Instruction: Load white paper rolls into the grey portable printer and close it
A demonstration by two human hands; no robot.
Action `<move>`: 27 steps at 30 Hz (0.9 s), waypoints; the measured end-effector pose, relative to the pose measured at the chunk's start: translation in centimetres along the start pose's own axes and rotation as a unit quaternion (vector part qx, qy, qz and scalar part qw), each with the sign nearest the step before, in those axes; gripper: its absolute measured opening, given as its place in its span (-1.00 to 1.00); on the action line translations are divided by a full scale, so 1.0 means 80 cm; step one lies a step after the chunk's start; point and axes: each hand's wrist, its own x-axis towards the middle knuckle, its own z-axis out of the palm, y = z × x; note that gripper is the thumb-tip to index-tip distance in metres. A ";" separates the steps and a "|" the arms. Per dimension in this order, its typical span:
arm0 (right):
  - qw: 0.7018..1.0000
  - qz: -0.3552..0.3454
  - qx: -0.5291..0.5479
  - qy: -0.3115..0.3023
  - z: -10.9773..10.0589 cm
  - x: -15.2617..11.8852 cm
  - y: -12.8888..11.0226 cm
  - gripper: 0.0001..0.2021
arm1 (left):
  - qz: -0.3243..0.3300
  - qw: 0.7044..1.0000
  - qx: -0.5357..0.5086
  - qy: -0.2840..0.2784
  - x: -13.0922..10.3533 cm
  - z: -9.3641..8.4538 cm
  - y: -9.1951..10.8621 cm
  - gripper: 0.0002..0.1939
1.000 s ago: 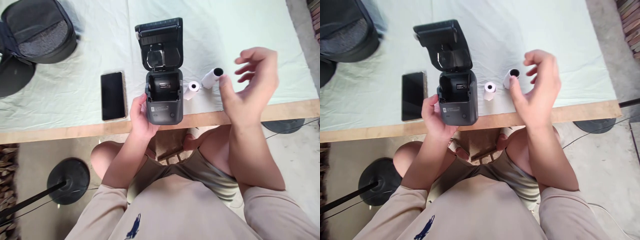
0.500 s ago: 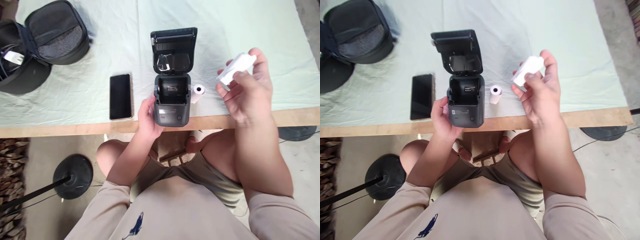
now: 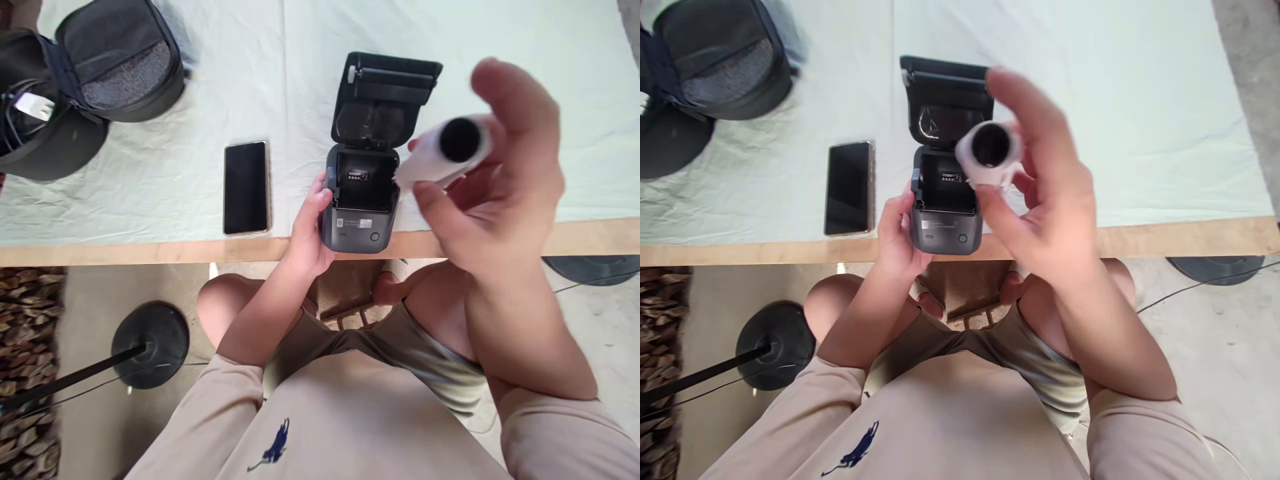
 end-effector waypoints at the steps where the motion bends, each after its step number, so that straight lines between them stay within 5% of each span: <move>1: 1.000 -0.020 -0.022 -0.006 0.003 0.001 -0.012 -0.39 | 0.004 1.000 0.010 -0.009 0.000 0.000 -0.001 -0.81; 6: 0.974 -0.018 -0.222 -0.050 0.011 0.006 -0.020 -0.81 | -0.015 0.999 0.038 -0.016 -0.001 -0.001 -0.001 -0.75; 9: 0.953 -0.064 -0.287 -0.069 0.013 0.007 -0.008 -0.88 | -0.030 0.999 0.034 -0.015 -0.002 -0.001 -0.001 -0.72; 15: 0.953 -0.098 -0.283 -0.046 0.022 0.001 -0.014 -0.80 | -0.011 0.999 0.003 -0.032 -0.002 0.001 0.000 -0.85; 21: 0.925 -0.249 -0.286 0.004 0.035 -0.015 -0.010 -0.82 | -0.012 0.999 -0.025 -0.028 -0.002 0.001 0.003 -0.83; 27: 0.940 -0.236 -0.247 -0.023 0.033 -0.023 -0.005 -0.92 | -0.026 0.998 -0.024 -0.059 -0.003 -0.007 0.003 -0.66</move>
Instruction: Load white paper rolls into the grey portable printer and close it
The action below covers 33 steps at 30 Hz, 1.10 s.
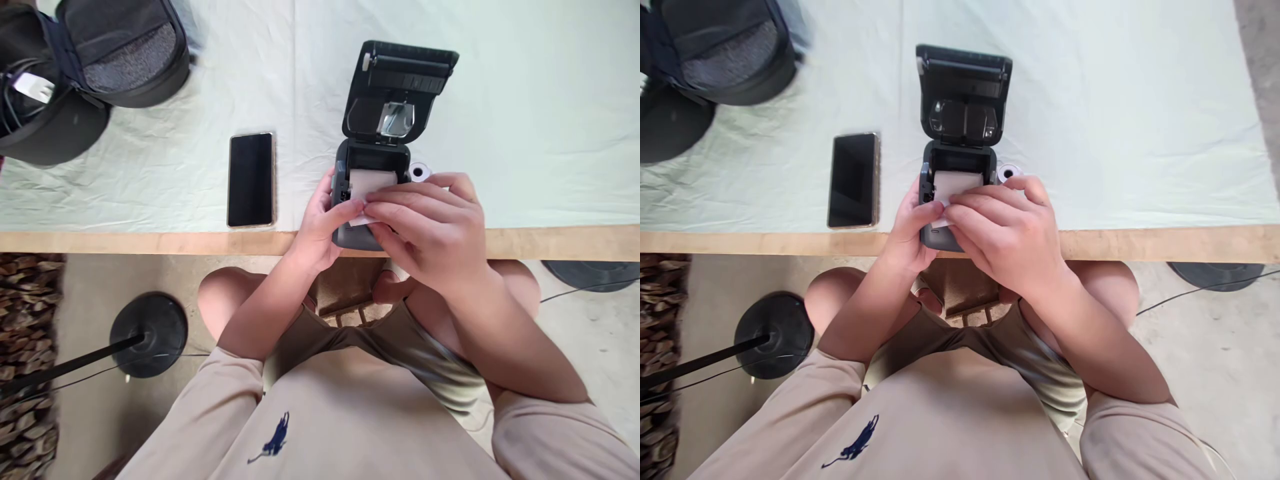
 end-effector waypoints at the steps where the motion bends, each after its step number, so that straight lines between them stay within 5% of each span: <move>1: 1.000 0.002 0.018 0.000 -0.002 0.001 -0.001 -0.93 | -0.001 1.000 0.005 -0.005 0.000 -0.002 -0.001 -0.65; 3: 0.997 0.007 0.071 0.027 -0.006 0.004 0.002 -0.93 | -0.004 1.000 0.025 -0.013 0.002 -0.006 -0.003 -0.60; 6: 0.975 0.071 0.148 0.150 -0.003 0.007 0.022 -0.90 | 0.002 0.997 0.072 -0.014 0.003 -0.014 -0.008 -0.43; 9: 0.944 0.128 0.219 0.209 0.012 0.006 0.058 -0.56 | 0.010 0.994 0.108 -0.014 0.003 -0.020 -0.011 -0.29; 13: 0.934 0.102 0.295 0.171 0.028 0.001 0.085 -0.45 | 0.007 0.993 0.121 -0.011 0.002 -0.023 -0.013 -0.26; 18: 0.935 0.179 0.267 0.146 0.019 -0.007 0.062 -0.58 | 0.014 0.992 0.124 0.011 -0.001 -0.018 -0.012 -0.28; 26: 0.956 0.156 0.247 0.037 0.019 -0.011 0.034 -0.56 | 0.005 0.993 0.109 0.032 -0.014 0.023 -0.003 -0.53; 33: 0.969 0.112 0.221 0.010 0.007 -0.007 0.034 -0.67 | -0.012 0.990 0.116 0.073 -0.014 0.027 -0.003 -0.56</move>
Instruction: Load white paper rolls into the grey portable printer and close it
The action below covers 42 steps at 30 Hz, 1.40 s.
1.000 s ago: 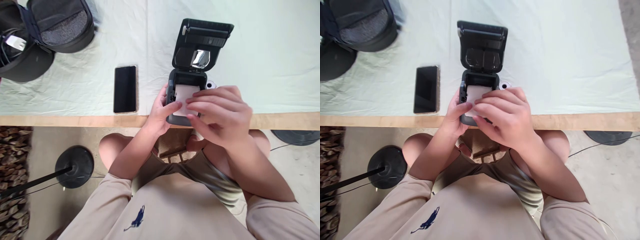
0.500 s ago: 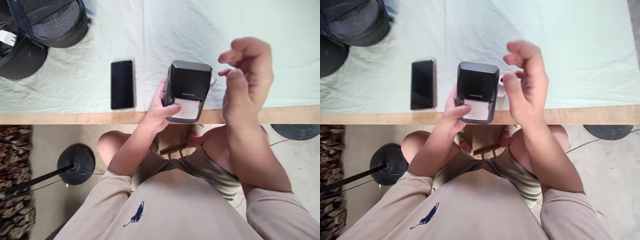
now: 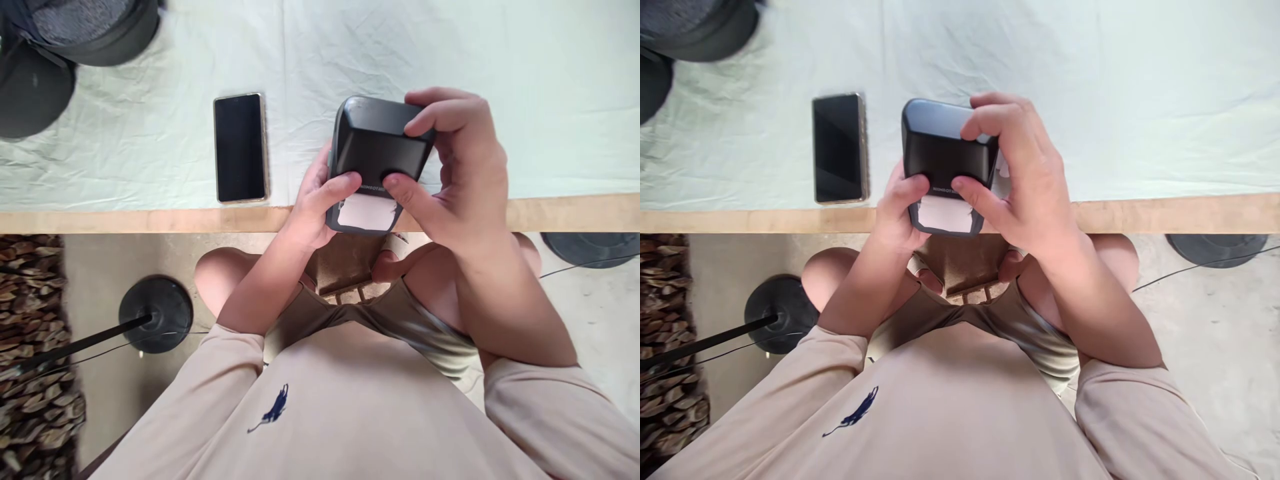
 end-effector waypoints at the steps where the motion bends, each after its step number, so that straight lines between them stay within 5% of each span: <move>1: 1.000 -0.012 0.003 -0.001 -0.001 0.000 0.002 -0.67 | 0.001 1.000 0.001 0.002 0.001 -0.001 0.000 -0.55; 9: 0.999 -0.031 -0.019 -0.018 -0.007 0.002 0.011 -0.67 | 0.032 0.999 -0.007 -0.023 0.002 0.003 -0.004 -0.59; 13: 0.991 -0.104 -0.061 0.050 -0.008 0.002 0.021 -0.67 | 0.006 0.997 -0.071 -0.039 0.001 0.005 0.000 -0.69; 16: 0.991 -0.092 -0.054 0.076 -0.010 0.000 0.022 -0.69 | -0.041 0.992 -0.109 -0.041 0.008 -0.002 0.003 -0.57; 21: 0.996 -0.075 -0.032 0.043 -0.011 -0.004 0.021 -0.59 | -0.045 0.993 -0.102 0.024 0.021 -0.012 0.001 -0.49; 29: 0.996 -0.077 -0.051 0.004 -0.018 -0.003 0.014 -0.40 | -0.039 0.996 -0.074 0.011 0.023 -0.016 -0.006 -0.66; 35: 0.983 -0.025 -0.051 0.172 -0.010 0.011 -0.007 -0.72 | -0.034 0.991 -0.090 -0.096 0.018 -0.009 -0.001 -0.50; 38: 0.973 0.024 -0.028 0.228 -0.004 0.023 -0.017 -0.84 | -0.013 0.994 -0.087 -0.066 0.010 0.002 0.000 -0.60; 42: 0.980 0.002 -0.053 0.192 -0.007 0.033 -0.029 -0.80 | 0.004 0.993 -0.101 -0.053 0.008 0.004 0.000 -0.64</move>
